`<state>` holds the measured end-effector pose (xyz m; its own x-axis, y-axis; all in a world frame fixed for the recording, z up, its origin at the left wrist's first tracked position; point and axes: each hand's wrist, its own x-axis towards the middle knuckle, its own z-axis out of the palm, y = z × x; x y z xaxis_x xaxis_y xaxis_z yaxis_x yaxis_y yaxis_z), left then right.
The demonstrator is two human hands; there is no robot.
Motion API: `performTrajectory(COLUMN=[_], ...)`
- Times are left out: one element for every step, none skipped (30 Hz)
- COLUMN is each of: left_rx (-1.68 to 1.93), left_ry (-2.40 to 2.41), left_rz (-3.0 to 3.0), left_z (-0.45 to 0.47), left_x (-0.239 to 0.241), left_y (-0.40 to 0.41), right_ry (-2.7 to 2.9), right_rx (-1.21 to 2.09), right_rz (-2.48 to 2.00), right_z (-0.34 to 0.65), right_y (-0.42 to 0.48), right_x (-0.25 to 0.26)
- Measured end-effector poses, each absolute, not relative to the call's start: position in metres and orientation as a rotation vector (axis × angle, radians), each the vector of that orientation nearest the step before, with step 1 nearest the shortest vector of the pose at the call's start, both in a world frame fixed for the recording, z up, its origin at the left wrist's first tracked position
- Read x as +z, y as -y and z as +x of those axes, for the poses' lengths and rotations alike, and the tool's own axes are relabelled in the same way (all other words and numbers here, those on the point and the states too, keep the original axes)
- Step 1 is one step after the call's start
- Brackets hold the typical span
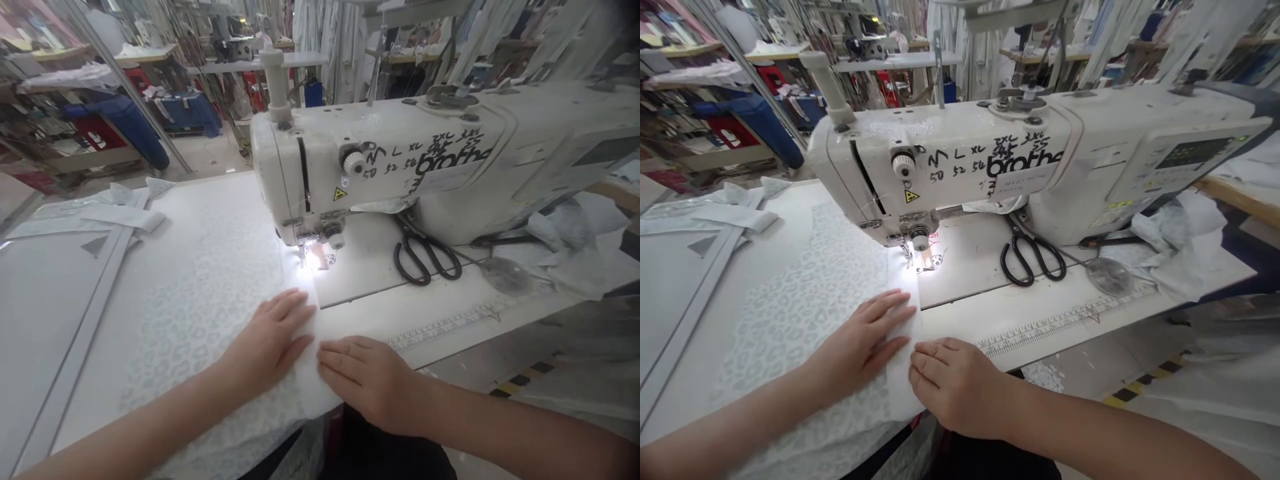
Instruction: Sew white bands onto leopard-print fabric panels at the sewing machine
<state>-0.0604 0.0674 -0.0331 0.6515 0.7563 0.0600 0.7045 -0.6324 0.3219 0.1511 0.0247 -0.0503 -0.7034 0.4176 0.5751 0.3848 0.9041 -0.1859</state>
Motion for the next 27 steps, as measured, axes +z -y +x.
performTrajectory(left_rx=[0.265,0.257,0.250,0.243,0.237,0.233,0.232,0.231,0.230,0.233,0.240,0.248,0.256,0.261,0.264,0.267,0.269,0.271,0.275,0.286,0.305,0.329,0.355,0.370,0.359,0.319,0.259], left_ry=[-1.180,-1.179,-1.175,-1.172,-1.165,-1.161,-1.159,-1.154,-1.150,-1.148,-1.146,-1.145,-1.142,-1.139,-1.136,-1.132,-1.128,-1.123,-1.110,-1.089,-1.065,-1.042,-1.007,-0.965,-0.911,-0.852,-0.789], left_rz=[2.605,2.612,2.618,2.626,2.637,2.651,2.664,2.677,2.686,2.695,2.702,2.708,2.714,2.720,2.726,2.730,2.734,2.737,2.740,2.743,2.744,2.742,2.737,2.726,2.710,2.687,2.661], left_z=[-0.061,-0.062,-0.063,-0.064,-0.065,-0.065,-0.066,-0.066,-0.067,-0.067,-0.067,-0.068,-0.069,-0.069,-0.070,-0.071,-0.072,-0.073,-0.074,-0.075,-0.076,-0.077,-0.078,-0.079,-0.079,-0.080,-0.080], left_x=[-0.034,-0.035,-0.036,-0.036,-0.036,-0.036,-0.035,-0.034,-0.034,-0.033,-0.032,-0.031,-0.030,-0.030,-0.029,-0.029,-0.029,-0.029,-0.029,-0.029,-0.029,-0.028,-0.027,-0.024,-0.020,-0.016,-0.012], left_y=[-0.063,-0.061,-0.060,-0.061,-0.063,-0.067,-0.071,-0.076,-0.080,-0.086,-0.091,-0.096,-0.101,-0.107,-0.112,-0.118,-0.124,-0.130,-0.135,-0.138,-0.141,-0.140,-0.137,-0.129,-0.119,-0.105,-0.089], right_ry=[2.435,2.441,2.442,2.445,2.451,2.453,2.450,2.444,2.435,2.425,2.415,2.410,2.413,2.420,2.434,2.449,2.463,2.470,2.471,2.469,2.465,2.458,2.452,2.453,2.463,2.473,2.477], right_rx=[0.079,0.091,0.098,0.099,0.095,0.084,0.066,0.045,0.024,0.001,-0.024,-0.045,-0.060,-0.069,-0.070,-0.064,-0.051,-0.037,-0.018,0.009,0.046,0.087,0.128,0.169,0.209,0.248,0.295], right_rz=[-0.569,-0.568,-0.570,-0.573,-0.575,-0.576,-0.578,-0.580,-0.584,-0.592,-0.601,-0.610,-0.618,-0.625,-0.632,-0.646,-0.668,-0.698,-0.725,-0.744,-0.750,-0.739,-0.709,-0.670,-0.628,-0.590,-0.559], right_z=[0.151,0.151,0.151,0.150,0.150,0.149,0.148,0.146,0.144,0.142,0.140,0.138,0.136,0.134,0.133,0.132,0.131,0.130,0.130,0.130,0.130,0.131,0.133,0.135,0.137,0.139,0.140], right_y=[-0.025,-0.026,-0.027,-0.029,-0.031,-0.034,-0.038,-0.043,-0.048,-0.053,-0.058,-0.063,-0.069,-0.074,-0.079,-0.083,-0.088,-0.091,-0.093,-0.094,-0.093,-0.089,-0.083,-0.075,-0.065,-0.054,-0.044], right_x=[-0.050,-0.049,-0.049,-0.048,-0.047,-0.047,-0.046,-0.046,-0.046,-0.046,-0.047,-0.048,-0.049,-0.050,-0.051,-0.052,-0.053,-0.053,-0.052,-0.051,-0.049,-0.047,-0.044,-0.041,-0.038,-0.036,-0.033])
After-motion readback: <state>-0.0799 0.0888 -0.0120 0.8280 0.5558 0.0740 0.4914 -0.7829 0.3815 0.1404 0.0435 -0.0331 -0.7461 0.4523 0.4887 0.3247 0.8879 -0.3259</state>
